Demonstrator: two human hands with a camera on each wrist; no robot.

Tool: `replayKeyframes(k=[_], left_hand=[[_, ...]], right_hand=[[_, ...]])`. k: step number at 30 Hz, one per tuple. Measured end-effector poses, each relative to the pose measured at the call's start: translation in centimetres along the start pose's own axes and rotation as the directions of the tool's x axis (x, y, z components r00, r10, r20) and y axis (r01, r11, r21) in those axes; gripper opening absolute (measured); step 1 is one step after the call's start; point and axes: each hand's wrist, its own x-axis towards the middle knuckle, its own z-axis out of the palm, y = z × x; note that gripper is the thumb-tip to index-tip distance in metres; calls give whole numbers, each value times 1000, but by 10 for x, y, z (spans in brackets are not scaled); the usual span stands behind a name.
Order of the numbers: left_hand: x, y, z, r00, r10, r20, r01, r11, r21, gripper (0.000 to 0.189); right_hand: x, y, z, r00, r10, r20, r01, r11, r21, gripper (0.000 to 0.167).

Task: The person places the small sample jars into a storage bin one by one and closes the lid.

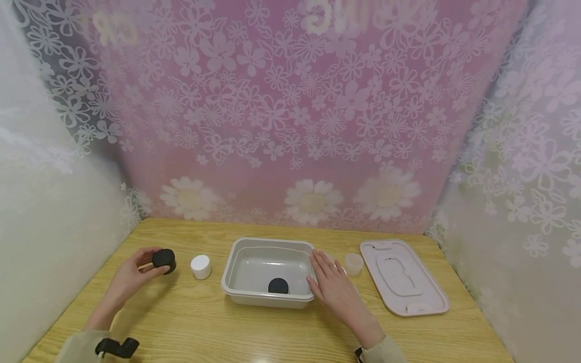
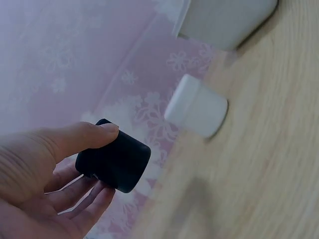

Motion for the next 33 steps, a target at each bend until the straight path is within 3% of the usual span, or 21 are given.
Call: replayKeyframes(k=[7,18,33], left_hand=[[3,21,1,999,46,10,-46,999,-4,62],[6,47,9,997,60,51,-57,997,-55,63],[23,68,40,986,122,117,-109,987,-116,59]], right_hand=[[-1,0,0,1000,1,-11,-2,1000,-1,58],[-2,0,-1,1000,20,15,-20,1000,-3,57],[-2,1,0,999,26,24,-27,999,18,58]])
